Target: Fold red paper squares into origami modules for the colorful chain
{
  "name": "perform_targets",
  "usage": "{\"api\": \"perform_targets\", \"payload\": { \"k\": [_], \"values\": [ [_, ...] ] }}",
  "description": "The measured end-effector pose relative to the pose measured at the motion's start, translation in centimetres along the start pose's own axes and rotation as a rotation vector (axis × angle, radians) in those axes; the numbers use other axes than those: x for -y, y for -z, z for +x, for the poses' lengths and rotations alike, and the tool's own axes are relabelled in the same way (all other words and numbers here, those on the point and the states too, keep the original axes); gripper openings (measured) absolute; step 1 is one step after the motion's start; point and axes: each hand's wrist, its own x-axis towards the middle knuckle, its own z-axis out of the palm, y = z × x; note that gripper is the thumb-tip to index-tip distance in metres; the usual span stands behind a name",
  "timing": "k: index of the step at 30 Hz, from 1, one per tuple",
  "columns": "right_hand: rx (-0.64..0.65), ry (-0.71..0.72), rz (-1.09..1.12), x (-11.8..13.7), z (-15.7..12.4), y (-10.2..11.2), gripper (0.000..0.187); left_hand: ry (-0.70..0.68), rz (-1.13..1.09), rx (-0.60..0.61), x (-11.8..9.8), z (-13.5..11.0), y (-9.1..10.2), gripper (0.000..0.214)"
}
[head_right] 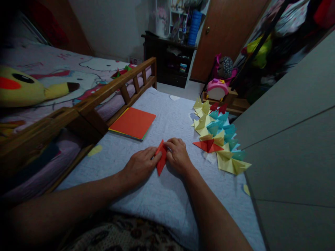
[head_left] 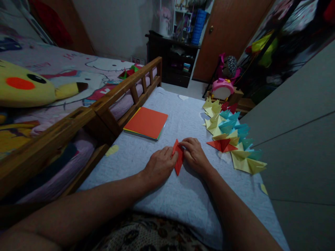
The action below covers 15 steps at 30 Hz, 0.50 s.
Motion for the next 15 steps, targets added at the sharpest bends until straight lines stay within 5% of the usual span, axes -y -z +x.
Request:
{"api": "perform_targets", "payload": {
  "k": [15],
  "values": [
    [0.135, -0.016, -0.239, 1.7, 0.0, 0.4, 0.04, -0.014, -0.036, -0.039, 0.3, -0.1, -0.3, 0.022]
  ]
}}
